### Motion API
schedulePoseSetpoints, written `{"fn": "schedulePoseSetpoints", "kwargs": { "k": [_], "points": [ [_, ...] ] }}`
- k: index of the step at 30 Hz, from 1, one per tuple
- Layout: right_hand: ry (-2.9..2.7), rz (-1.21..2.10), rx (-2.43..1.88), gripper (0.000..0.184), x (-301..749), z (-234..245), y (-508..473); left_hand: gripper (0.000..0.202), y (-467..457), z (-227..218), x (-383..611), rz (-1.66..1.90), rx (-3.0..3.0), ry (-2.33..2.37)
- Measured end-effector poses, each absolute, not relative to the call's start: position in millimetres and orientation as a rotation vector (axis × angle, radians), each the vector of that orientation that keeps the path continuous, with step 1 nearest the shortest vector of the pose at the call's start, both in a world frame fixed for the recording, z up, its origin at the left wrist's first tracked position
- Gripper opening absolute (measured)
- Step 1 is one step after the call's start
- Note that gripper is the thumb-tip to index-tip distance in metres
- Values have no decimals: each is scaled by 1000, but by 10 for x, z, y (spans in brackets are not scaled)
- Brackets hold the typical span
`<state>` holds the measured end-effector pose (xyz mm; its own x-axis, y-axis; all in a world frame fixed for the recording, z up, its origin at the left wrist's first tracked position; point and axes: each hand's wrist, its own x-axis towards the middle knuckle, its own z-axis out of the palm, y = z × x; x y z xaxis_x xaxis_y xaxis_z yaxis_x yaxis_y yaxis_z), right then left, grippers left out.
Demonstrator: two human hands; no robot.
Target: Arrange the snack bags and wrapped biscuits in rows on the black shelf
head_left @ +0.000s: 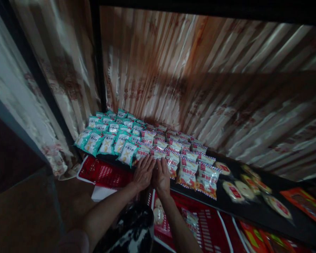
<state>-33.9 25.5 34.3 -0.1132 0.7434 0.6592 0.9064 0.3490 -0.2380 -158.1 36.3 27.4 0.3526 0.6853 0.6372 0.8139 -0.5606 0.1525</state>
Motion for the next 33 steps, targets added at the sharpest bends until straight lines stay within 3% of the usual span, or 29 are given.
{"fn": "schedulePoseSetpoints", "kwargs": {
  "k": [18, 33],
  "points": [
    [-2021, -410, -1329, 62, -475, 381, 194, 56, 155, 355, -1840, -927, -2291, -1471],
    [-2019, -251, -1466, 41, -1572, 371, 436, 54, 515, 219, -2834, -1058, -2436, -1523]
  ]
}}
